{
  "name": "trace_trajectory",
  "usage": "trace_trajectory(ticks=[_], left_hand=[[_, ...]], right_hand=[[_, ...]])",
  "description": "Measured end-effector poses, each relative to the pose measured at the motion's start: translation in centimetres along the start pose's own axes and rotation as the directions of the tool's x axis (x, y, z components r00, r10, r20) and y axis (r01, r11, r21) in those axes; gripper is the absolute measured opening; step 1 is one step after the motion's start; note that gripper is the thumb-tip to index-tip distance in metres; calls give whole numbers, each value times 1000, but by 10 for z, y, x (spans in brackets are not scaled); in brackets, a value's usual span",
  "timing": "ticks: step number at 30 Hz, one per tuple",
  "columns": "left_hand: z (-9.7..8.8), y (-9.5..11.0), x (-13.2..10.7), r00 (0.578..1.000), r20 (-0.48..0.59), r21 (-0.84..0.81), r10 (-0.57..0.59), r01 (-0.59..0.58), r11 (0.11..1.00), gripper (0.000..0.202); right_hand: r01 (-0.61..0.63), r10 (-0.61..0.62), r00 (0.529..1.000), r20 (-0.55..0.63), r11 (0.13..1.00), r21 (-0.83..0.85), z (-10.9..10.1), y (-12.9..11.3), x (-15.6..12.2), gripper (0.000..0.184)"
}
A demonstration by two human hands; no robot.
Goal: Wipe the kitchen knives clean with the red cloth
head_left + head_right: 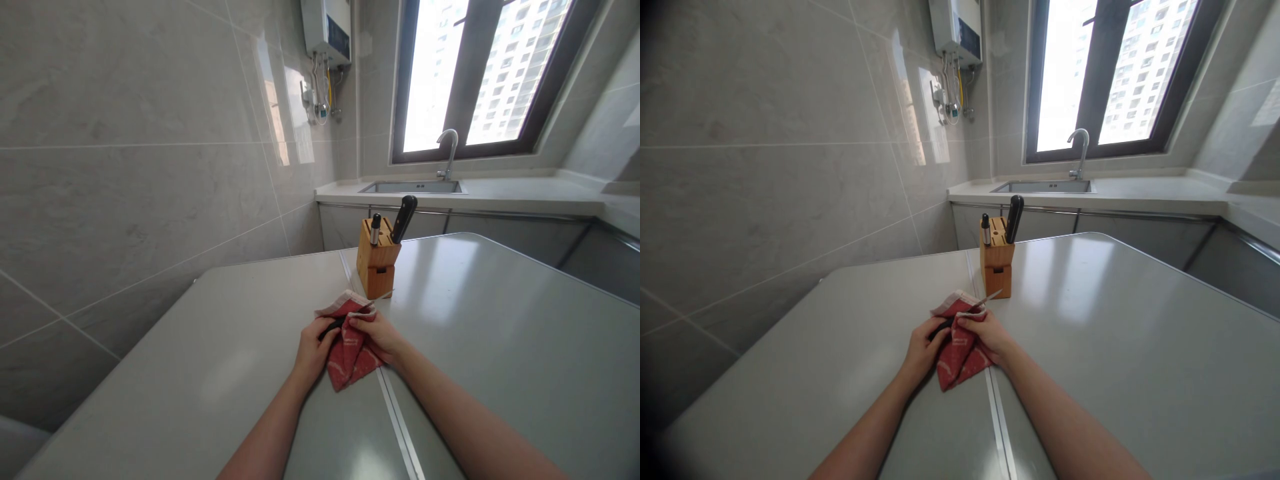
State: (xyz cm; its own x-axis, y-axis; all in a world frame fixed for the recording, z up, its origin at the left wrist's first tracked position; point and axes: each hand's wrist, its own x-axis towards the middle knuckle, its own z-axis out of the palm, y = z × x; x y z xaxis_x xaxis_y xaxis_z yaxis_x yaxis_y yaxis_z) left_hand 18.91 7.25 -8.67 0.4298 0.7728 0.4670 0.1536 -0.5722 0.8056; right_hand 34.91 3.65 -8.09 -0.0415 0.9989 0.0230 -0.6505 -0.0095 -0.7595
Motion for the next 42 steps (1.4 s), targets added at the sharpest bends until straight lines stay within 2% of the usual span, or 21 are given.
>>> trace_trajectory(ticks=[9,17,32,42], left_hand=[[0,-3,0,999,21,-2,34,-34,999,20],[-1,-2,-1,1000,-5,1,18,-18,1000,19],[0,-1,-1,999,-33,4,-12,12,1000,20],[-1,-4,0,999,-50,14,-18,19,1000,21]], right_hand=[[-23,22,999,26,999,32,1,-1,-1,32],[-52,55,998,-30,996,76,6,-4,-3,35],[-16,16,1000,-2,996,86,0,1,1,29],[8,-11,998,64,999,40,-1,2,0,36]])
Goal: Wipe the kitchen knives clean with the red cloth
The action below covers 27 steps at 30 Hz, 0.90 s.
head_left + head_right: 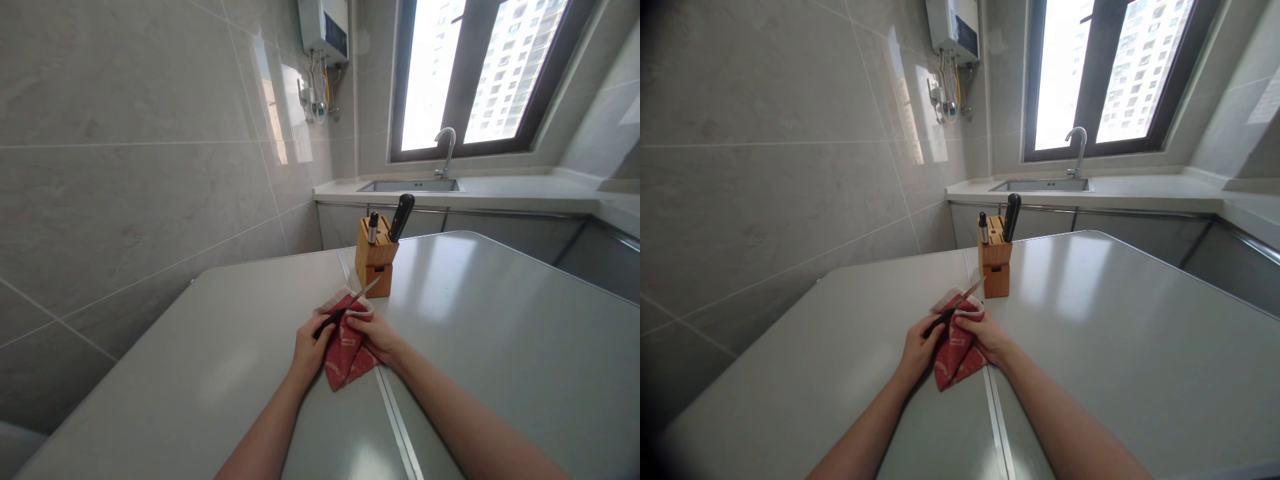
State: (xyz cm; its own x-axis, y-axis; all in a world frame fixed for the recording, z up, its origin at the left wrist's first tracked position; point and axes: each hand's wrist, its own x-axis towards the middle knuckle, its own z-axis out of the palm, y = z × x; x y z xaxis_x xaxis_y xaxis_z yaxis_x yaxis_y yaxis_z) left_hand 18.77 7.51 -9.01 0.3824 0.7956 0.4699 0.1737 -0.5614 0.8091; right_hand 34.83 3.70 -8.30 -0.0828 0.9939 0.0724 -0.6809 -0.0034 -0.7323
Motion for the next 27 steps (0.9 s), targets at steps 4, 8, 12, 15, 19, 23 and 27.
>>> trace_trajectory(ticks=[4,8,12,15,19,23,27], left_hand=[[0,0,0,1000,-2,13,1,-1,1000,21],[1,-1,1,1000,3,31,1,-1,1000,20],[1,0,2,1000,27,39,1,-2,999,19],[1,1,2,999,44,36,4,-6,999,18],[2,0,2,999,44,36,13,-15,999,17],[2,-1,1,999,41,35,28,-30,999,17],[1,1,0,998,34,54,49,-51,997,17]], right_hand=[[-22,22,1000,22,1000,-12,0,1,-1,37],[-37,37,999,14,999,-24,-1,1,-2,37],[-43,43,999,-6,999,-24,-1,1,-2,37],[-33,33,999,5,999,-24,0,0,-2,35],[-26,28,999,37,999,-36,1,-1,-2,35],[-21,24,998,54,999,-44,1,-2,-3,35],[0,3,998,55,999,-43,2,-2,-2,34]])
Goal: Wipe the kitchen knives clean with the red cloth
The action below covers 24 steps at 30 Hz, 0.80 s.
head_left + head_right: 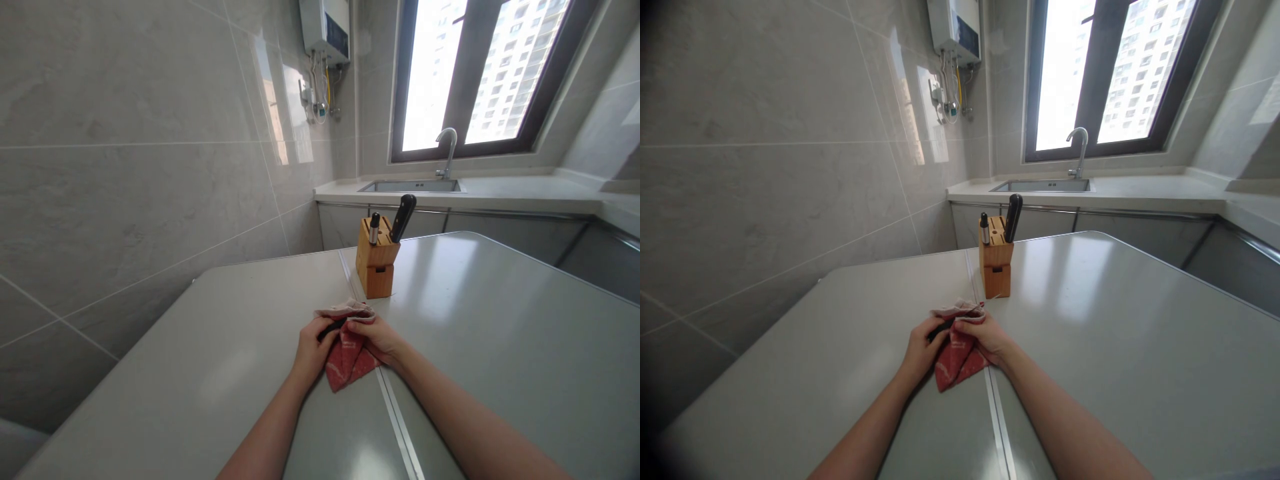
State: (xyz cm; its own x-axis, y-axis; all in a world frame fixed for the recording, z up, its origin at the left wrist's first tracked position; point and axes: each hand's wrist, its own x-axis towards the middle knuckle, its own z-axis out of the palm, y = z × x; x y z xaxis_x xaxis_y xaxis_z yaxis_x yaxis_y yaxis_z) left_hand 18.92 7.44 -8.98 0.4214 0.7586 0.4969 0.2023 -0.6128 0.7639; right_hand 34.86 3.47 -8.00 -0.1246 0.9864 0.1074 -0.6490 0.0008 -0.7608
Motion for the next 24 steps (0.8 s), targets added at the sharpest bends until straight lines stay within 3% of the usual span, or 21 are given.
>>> trace_trajectory(ticks=[24], left_hand=[[-1,5,0,1000,-15,-8,27,-27,1000,17]], right_hand=[[-70,82,990,-114,992,105,2,-1,-1,33]])
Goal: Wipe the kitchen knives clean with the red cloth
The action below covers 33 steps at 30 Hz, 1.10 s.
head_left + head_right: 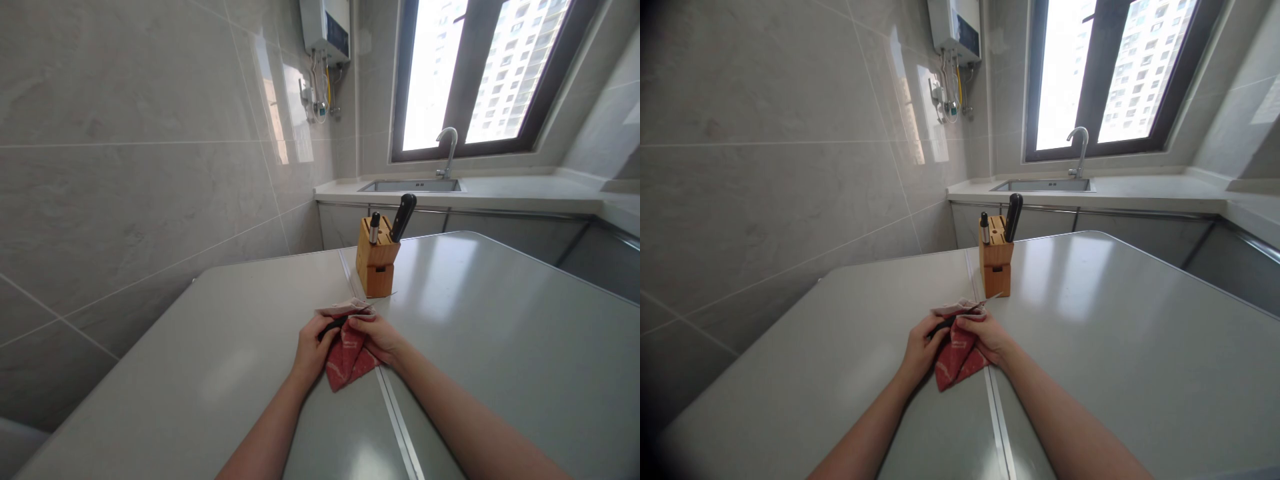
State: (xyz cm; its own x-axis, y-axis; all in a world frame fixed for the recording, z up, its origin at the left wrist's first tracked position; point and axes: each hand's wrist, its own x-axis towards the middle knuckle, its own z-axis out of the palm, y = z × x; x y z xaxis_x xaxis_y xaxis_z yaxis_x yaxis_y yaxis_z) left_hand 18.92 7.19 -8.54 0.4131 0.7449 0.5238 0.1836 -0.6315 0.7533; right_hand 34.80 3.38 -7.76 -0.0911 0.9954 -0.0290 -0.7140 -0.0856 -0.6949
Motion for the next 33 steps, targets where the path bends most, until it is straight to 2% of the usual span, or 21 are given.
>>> trace_trajectory(ticks=[16,28,33], left_hand=[[0,-1,0,1000,-17,-13,-16,16,1000,18],[-1,-2,-1,992,-58,-51,-108,105,993,23],[0,-1,-1,992,-20,-59,-127,126,990,26]], right_hand=[[47,-48,999,17,999,19,-6,3,3,29],[75,-76,997,30,997,29,-2,2,3,31],[57,-56,996,73,998,-3,-6,4,4,35]])
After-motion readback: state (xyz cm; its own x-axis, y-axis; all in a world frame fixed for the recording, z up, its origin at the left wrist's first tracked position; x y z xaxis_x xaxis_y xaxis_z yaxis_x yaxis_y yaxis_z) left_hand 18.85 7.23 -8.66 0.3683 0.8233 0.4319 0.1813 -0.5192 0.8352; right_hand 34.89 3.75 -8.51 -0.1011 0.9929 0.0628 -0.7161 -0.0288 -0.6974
